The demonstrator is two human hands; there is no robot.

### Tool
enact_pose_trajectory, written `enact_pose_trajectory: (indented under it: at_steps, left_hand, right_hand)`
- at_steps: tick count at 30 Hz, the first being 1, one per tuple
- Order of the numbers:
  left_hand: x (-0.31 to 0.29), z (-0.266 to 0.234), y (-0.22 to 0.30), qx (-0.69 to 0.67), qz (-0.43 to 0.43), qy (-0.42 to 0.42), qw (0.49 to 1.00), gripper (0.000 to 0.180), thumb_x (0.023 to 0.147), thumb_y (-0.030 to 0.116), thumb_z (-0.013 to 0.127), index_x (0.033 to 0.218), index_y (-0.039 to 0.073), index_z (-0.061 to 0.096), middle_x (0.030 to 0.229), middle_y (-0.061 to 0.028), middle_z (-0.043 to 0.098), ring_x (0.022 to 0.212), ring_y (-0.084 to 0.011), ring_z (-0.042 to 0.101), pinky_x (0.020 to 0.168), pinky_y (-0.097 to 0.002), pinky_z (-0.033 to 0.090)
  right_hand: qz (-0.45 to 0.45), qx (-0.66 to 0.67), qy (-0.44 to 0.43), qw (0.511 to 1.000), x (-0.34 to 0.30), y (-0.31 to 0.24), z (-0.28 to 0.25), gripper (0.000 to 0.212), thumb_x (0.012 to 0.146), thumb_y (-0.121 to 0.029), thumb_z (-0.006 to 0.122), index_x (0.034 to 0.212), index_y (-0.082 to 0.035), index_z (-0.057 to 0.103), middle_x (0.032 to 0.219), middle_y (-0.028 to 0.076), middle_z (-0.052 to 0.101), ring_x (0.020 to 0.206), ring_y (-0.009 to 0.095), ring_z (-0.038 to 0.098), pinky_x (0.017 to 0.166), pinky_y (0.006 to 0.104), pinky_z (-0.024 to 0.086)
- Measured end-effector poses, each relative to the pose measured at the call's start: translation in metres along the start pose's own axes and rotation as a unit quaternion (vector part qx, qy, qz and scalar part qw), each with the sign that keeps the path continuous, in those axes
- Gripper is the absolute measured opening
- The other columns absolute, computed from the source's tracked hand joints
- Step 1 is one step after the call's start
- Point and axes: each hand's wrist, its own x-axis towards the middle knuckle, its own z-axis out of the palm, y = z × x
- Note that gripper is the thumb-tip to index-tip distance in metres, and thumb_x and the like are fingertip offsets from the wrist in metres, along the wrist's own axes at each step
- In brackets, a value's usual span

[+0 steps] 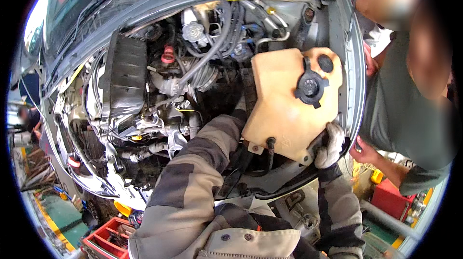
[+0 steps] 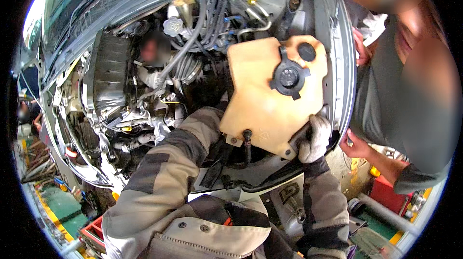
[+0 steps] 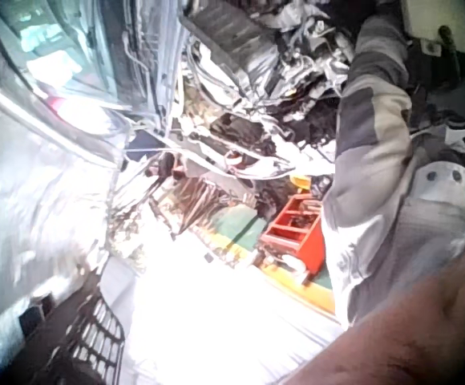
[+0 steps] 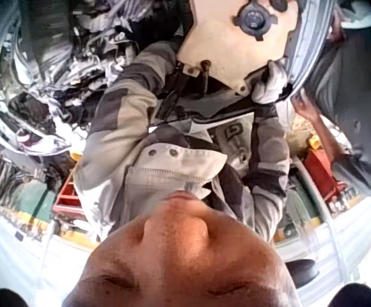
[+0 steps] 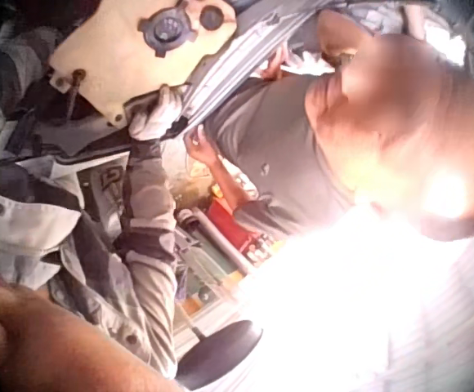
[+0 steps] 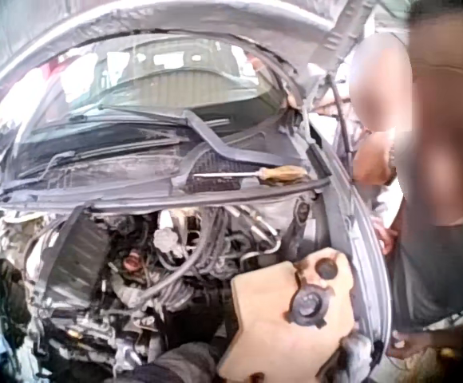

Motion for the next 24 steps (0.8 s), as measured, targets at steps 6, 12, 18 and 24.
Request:
enact_pose_trajectory:
  at_steps: [6,12,18,24]
  left_hand:
    - [-0.043,-0.066,0.008,0.49,-0.026,-0.334,0.805,0.053,0.094,0.036,0.053,0.139,0.008,0.047,0.145,-0.017,0.041,0.133,-0.0333,0.038,0.109,-0.0462,0.032]
    - [-0.051,-0.036,0.06,0.538,0.039,-0.372,0.756,0.041,0.091,0.031,0.055,0.126,0.01,0.059,0.131,-0.0169,0.053,0.12,-0.0331,0.051,0.1,-0.0454,0.041]
    - [-0.076,-0.055,0.086,0.576,0.034,-0.397,0.714,0.032,0.087,0.026,0.058,0.114,0.012,0.07,0.116,-0.0167,0.065,0.106,-0.033,0.063,0.091,-0.0445,0.05]
    - [-0.191,-0.197,0.095,0.397,0.271,-0.148,0.865,0.024,0.085,0.027,0.06,0.084,0.006,0.072,0.079,-0.019,0.068,0.081,-0.0373,0.066,0.083,-0.0465,0.052]
  right_hand:
    - [0.002,0.0,-0.003,1.0,-0.003,0.001,-0.002,0.07,0.063,-0.019,0.055,0.13,0.004,0.053,0.122,0.024,0.057,0.115,0.045,0.052,0.105,0.0523,0.039]
    - [0.004,-0.002,0.003,1.0,0.001,-0.003,-0.005,0.07,0.065,-0.02,0.054,0.131,0.001,0.053,0.123,0.024,0.056,0.117,0.043,0.05,0.107,0.051,0.036]
    - [0.017,0.002,0.0,1.0,-0.002,0.008,0.002,0.068,0.068,-0.022,0.054,0.132,0.0,0.053,0.125,0.023,0.057,0.118,0.043,0.05,0.106,0.0498,0.037]
    - [-0.017,0.006,0.015,1.0,0.003,-0.002,-0.006,0.067,0.066,-0.015,0.058,0.131,-0.001,0.054,0.122,0.022,0.058,0.117,0.043,0.051,0.106,0.0501,0.038]
